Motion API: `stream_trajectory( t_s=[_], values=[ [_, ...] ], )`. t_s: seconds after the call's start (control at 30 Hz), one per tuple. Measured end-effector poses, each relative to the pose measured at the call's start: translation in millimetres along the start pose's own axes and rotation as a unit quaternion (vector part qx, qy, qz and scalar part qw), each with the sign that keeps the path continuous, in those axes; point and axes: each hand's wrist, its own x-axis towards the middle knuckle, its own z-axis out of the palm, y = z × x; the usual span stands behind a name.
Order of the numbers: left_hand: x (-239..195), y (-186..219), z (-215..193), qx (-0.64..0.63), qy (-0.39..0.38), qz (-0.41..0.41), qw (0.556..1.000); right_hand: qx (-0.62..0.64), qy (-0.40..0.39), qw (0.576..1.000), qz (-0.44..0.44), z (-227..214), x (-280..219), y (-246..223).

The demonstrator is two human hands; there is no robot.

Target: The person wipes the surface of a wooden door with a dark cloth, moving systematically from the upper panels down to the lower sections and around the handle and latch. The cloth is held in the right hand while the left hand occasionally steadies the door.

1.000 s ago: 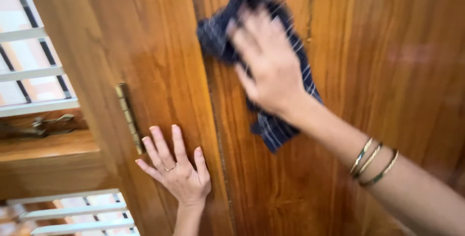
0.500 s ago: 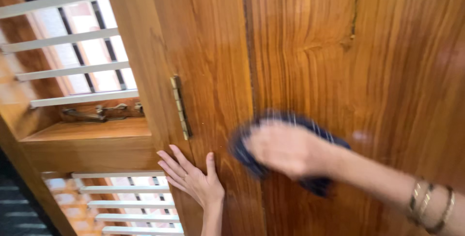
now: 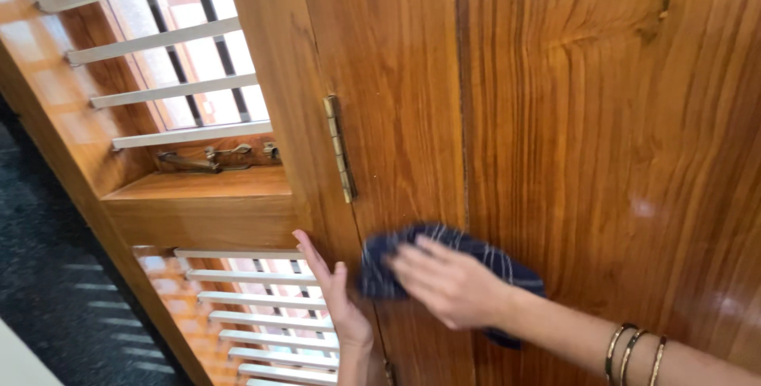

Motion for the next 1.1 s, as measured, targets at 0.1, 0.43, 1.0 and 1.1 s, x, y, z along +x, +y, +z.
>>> stream_trajectory(
  t_s=[0.1, 0.43, 1.0, 1.1],
  values=[
    [1.5, 7.4, -11.5, -0.071, 0.020, -0.015, 0.997, 0.063, -0.061, 0.993, -0.079, 6.8, 5.1, 0.5],
    [-25.2, -40.1, 0.0, -0.137, 0.203, -0.012, 0.970, -0.014, -0.067, 0.998, 0.014, 47.9, 49.2, -2.8],
    [-13.7, -11.2, 14.5, -0.109, 0.324, -0.195, 0.919, -0.067, -0.062, 0.995, -0.033, -16.4, 19.2, 4.6],
    [-19.0, 17.6, 38.2, -0.166, 0.312, -0.183, 0.917, -0.179, 0.034, 0.980, 0.086, -58.7, 48.4, 59.2]
  ],
)
